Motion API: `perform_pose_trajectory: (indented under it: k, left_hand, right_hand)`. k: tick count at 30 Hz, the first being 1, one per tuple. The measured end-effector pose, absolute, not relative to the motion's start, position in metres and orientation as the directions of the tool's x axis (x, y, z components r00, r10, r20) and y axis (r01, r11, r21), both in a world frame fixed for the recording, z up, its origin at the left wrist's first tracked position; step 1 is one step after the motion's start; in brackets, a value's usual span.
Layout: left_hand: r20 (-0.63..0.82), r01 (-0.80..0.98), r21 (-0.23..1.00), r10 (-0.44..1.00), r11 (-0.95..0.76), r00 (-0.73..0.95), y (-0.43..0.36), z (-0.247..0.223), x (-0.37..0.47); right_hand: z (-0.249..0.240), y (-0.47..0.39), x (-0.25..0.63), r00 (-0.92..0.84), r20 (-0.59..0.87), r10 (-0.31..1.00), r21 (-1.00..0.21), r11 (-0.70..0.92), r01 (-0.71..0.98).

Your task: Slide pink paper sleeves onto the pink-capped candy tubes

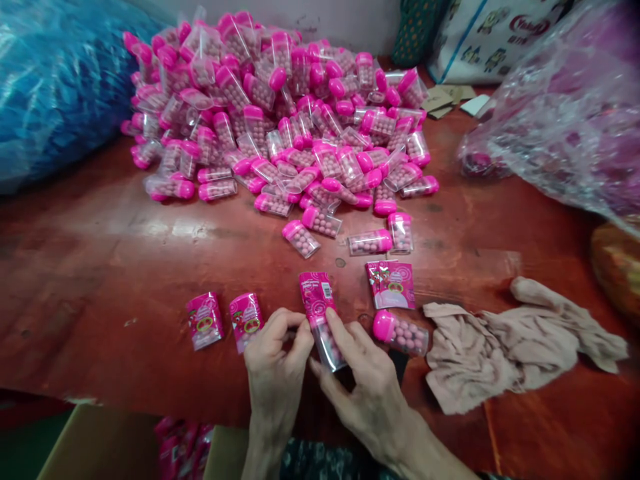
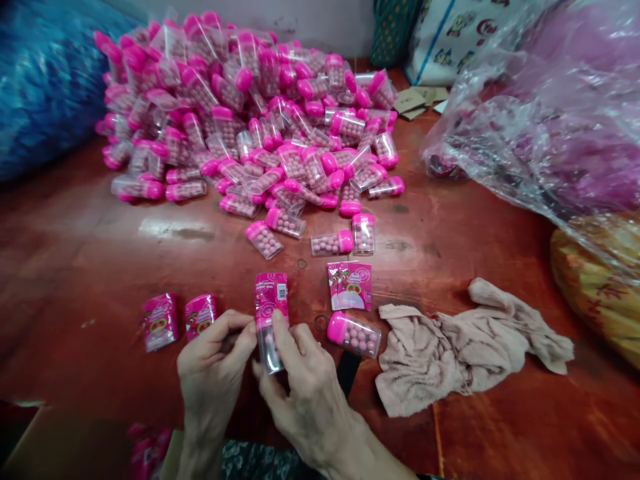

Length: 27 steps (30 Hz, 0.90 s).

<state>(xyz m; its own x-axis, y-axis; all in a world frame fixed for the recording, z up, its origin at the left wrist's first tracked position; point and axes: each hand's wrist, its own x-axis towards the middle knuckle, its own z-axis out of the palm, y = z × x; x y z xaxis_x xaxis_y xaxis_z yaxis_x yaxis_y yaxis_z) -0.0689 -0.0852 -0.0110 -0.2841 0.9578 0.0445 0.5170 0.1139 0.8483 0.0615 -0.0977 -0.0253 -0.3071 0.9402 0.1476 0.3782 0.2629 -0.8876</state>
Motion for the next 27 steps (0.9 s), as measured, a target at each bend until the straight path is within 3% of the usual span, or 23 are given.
perform_pose_trajectory:
  k: [4,7,10,16,23,27]
  left_hand:
    - [0.051,0.525,0.843,0.957,0.112,-0.286,-0.087,-0.011,-0.073]
    - [0.059,0.548,0.832,0.968,0.088,-0.246,-0.087,-0.009,-0.07]
    - [0.092,0.602,0.797,0.975,0.049,-0.201,-0.087,-0.008,-0.065]
    - [0.206,0.704,0.71,0.965,-0.033,-0.163,-0.092,-0.008,-0.06]
    - [0.243,0.663,0.747,0.948,-0.047,-0.207,-0.097,-0.012,-0.058]
    - [0.19,0.604,0.797,0.948,0.003,-0.256,-0.099,-0.015,-0.057]
  right_hand:
    - [-0.014,-0.098,0.062,-0.325,-0.086,0.942,-0.996,-0.072,0.055]
    - [-0.012,-0.097,0.062,-0.355,-0.279,0.892,-0.903,-0.369,-0.22]
    - [-0.015,-0.092,0.061,-0.429,-0.352,0.832,-0.805,-0.503,-0.314]
    - [-0.018,-0.089,0.061,-0.467,-0.336,0.818,-0.732,-0.538,-0.417]
    - [-0.018,-0.093,0.058,-0.428,-0.326,0.843,-0.734,-0.511,-0.447]
    - [-0.017,-0.093,0.057,-0.417,-0.328,0.848,-0.72,-0.51,-0.471]
